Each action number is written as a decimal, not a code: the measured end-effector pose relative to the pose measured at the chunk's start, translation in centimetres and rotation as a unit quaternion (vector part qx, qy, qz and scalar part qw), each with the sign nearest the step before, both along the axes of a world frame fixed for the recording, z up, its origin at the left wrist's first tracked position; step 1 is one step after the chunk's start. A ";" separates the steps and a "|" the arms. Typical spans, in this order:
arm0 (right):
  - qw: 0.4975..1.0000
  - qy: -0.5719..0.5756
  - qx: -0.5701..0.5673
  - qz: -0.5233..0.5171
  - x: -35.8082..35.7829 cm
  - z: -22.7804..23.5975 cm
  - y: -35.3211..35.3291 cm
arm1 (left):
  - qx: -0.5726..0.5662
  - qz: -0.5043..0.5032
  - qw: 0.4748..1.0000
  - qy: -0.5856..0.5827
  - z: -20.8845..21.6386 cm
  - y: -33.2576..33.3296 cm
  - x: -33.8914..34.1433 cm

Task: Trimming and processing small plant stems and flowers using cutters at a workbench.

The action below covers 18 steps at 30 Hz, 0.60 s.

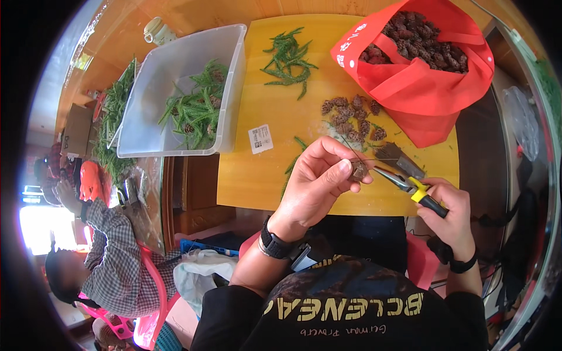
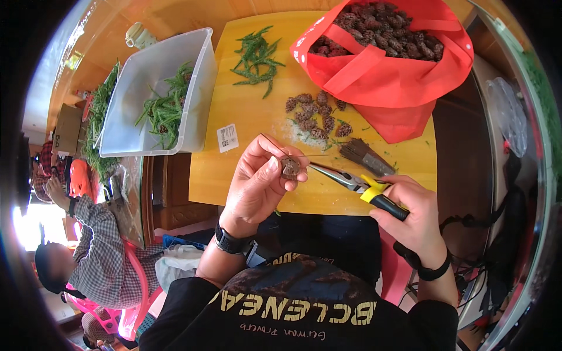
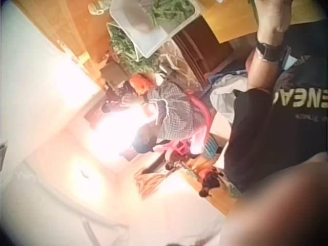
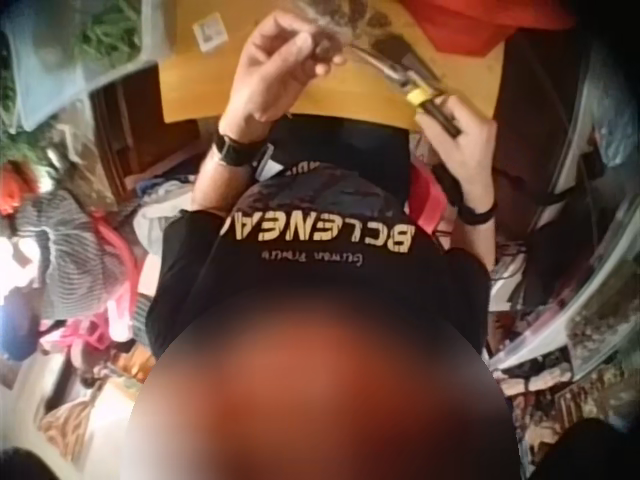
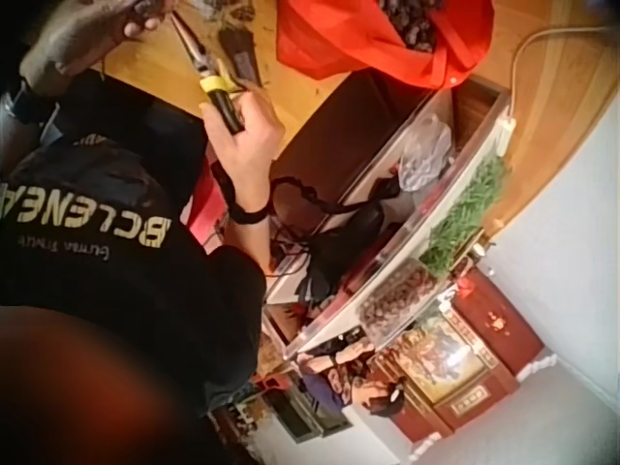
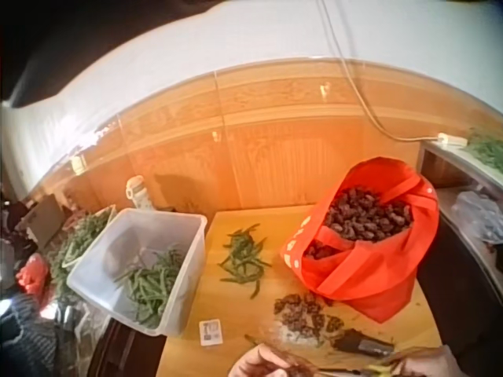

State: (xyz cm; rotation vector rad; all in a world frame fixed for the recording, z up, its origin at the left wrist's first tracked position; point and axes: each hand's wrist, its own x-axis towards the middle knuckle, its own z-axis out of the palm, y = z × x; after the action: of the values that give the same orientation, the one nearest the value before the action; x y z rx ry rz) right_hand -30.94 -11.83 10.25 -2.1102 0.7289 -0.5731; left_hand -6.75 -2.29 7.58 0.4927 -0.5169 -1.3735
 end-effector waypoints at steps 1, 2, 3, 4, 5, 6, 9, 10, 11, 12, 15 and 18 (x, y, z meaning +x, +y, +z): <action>1.000 -0.001 -0.001 0.003 0.5 0.1 0.1 | -0.019 -0.006 1.000 0.011 0.0 0.1 0.1; 1.000 -0.009 -0.008 -0.003 0.9 0.2 0.2 | -0.020 -0.003 1.000 0.011 0.1 0.3 0.2; 1.000 -0.018 -0.014 -0.009 1.2 0.3 0.1 | -0.018 0.004 1.000 0.011 0.2 0.4 0.3; 1.000 -0.018 -0.015 -0.006 1.3 0.3 0.1 | -0.016 0.011 1.000 0.011 0.3 0.5 0.4; 0.999 -0.025 -0.023 0.007 1.4 0.3 0.0 | -0.017 0.013 1.000 0.010 0.3 0.6 0.5; 0.999 -0.032 -0.031 0.019 1.4 0.3 -0.1 | -0.010 0.024 1.000 -0.008 0.2 0.6 0.5; 0.998 -0.044 -0.036 0.037 1.9 0.7 0.0 | -0.002 0.037 0.999 -0.025 0.2 0.8 0.5; 0.998 -0.044 -0.036 0.037 2.1 0.9 0.0 | 0.000 0.039 0.999 -0.023 0.2 0.8 0.5; 0.997 -0.047 -0.046 0.046 2.3 1.1 -0.1 | 0.000 0.039 0.999 -0.023 0.3 0.8 0.4; 0.996 -0.050 -0.057 0.055 2.4 1.2 -0.1 | 0.003 0.039 0.999 -0.026 0.4 0.8 0.3; 0.994 -0.059 -0.072 0.062 2.8 1.2 -0.2 | 0.010 0.031 0.999 -0.015 0.8 0.8 0.2; 0.992 -0.063 -0.088 0.069 2.9 1.1 -0.3 | 0.006 0.024 1.000 -0.017 0.5 0.8 0.1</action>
State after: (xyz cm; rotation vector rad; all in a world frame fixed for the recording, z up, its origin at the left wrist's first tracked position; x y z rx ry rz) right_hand -28.04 -12.09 11.36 -2.2413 0.4731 -0.7091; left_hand -6.60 -1.50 8.11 0.5349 -0.5220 -1.3249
